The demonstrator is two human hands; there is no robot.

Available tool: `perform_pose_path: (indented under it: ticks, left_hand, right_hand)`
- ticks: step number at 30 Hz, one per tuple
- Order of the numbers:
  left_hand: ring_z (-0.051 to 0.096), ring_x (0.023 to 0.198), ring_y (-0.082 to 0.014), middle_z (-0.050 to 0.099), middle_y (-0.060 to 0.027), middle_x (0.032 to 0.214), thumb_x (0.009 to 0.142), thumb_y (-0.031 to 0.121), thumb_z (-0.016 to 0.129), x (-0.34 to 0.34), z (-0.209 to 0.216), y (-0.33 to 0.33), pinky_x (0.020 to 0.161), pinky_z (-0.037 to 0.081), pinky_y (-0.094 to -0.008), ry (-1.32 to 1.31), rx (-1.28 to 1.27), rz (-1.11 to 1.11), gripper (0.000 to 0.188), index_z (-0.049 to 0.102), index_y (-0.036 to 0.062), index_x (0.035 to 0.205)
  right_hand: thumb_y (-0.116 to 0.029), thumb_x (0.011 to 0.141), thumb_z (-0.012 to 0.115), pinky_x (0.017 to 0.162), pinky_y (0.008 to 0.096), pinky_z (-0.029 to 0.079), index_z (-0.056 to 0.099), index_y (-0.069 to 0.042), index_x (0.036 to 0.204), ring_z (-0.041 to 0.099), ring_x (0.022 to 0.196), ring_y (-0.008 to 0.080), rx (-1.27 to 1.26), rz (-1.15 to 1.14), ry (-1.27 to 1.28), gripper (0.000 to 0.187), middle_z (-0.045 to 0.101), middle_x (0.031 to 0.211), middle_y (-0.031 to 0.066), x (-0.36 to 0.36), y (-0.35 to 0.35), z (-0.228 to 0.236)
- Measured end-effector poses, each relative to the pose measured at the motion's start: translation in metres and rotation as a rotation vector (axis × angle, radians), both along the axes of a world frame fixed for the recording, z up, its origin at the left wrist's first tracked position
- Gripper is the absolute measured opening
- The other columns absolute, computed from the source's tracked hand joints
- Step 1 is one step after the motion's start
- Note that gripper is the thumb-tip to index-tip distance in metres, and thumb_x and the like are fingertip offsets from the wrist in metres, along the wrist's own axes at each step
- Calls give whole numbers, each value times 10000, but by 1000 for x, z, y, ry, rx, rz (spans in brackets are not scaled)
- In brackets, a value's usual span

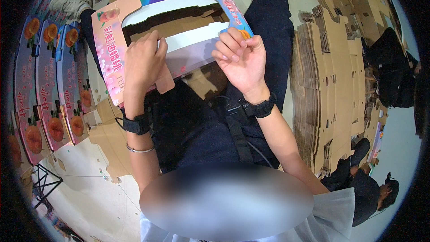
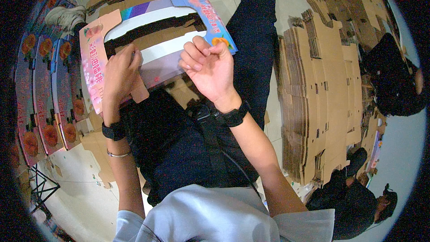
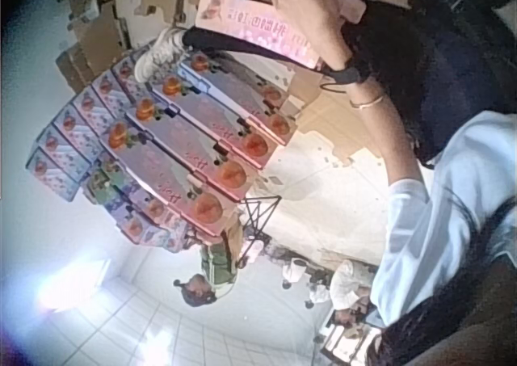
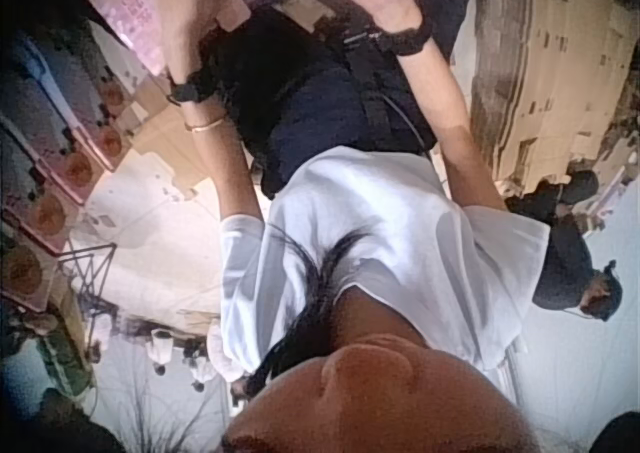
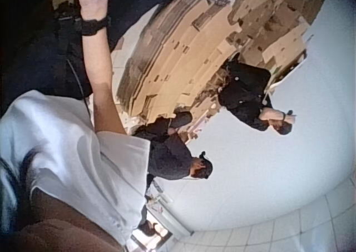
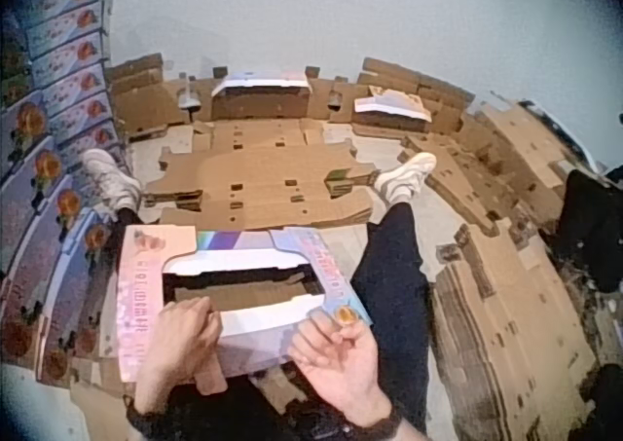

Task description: Assembling and folding cardboard fruit boxes for peaches while sitting on the floor.

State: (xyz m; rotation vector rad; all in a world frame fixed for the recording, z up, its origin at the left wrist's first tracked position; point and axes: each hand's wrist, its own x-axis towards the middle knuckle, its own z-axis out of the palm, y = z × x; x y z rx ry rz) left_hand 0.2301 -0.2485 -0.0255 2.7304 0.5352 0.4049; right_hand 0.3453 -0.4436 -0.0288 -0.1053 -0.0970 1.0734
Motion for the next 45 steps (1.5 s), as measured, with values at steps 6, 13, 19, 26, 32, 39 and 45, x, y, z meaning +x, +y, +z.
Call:
perform_pose_path:
  ticks: [6, 13, 19, 26, 32, 39, 45]
  left_hand:
    - [595, 899, -415, 637, -226, 946, 924, 250, 511, -1, 2, -1, 794, 453, -489, 111, -3, 33, 258, 573, -1, 926]
    - [601, 895, -405, 645, -215, 956, 923, 254, 524, -1, 3, -3, 801, 455, -473, 149, 35, 30, 257, 585, 5, 931]
    - [604, 899, -401, 645, -213, 961, 920, 259, 539, -1, 3, -2, 810, 455, -465, 149, 23, 33, 272, 602, -2, 963]
    - [606, 849, -390, 653, -205, 888, 868, 252, 624, -3, 21, 0, 777, 458, -423, -12, -77, 134, 270, 638, -15, 904]
    - [601, 894, -361, 653, -197, 915, 886, 221, 623, 8, 52, -24, 812, 451, -400, -273, -370, 432, 266, 642, -38, 947]
    - [522, 970, -168, 543, -122, 1058, 960, 190, 566, 34, 68, -73, 881, 421, -304, -888, -742, 279, 342, 479, -74, 1160]
    - [515, 1000, -152, 527, -116, 1095, 930, 143, 632, 54, 79, -82, 900, 411, -275, -1025, -861, 267, 378, 433, -58, 1180]
  right_hand:
    - [-212, 855, 445, 550, 266, 261, 333, -128, 693, 251, 515, 97, -23, -41, 76, 215, 256, 599, -27, 4, -6, -3]
    - [-222, 901, 447, 552, 257, 268, 388, -120, 717, 261, 510, 90, -63, -75, 27, 219, 259, 595, -33, 2, -7, 0]
    - [-221, 928, 466, 551, 251, 274, 433, -110, 747, 267, 510, 86, -114, -106, -2, 216, 274, 598, -32, 2, -8, 4]
    - [-227, 945, 427, 528, 243, 248, 331, -133, 668, 253, 495, 82, -116, -24, -133, 308, 262, 580, -39, 6, -18, 6]
    - [-358, 1000, 408, 638, 255, 301, 312, -126, 847, 313, 676, 101, -602, -19, -635, 294, 315, 754, 7, -5, -10, 7]
    - [-239, 736, 813, 1159, 420, 202, 73, -84, 1518, 254, 1403, 315, -731, -170, -1077, 1087, 181, 1540, 164, -25, 0, 16]
    - [-304, 825, 722, 1106, 438, 266, 222, -14, 1468, 345, 1319, 302, -1109, -736, -1341, 864, 287, 1469, 179, -7, -15, 23]
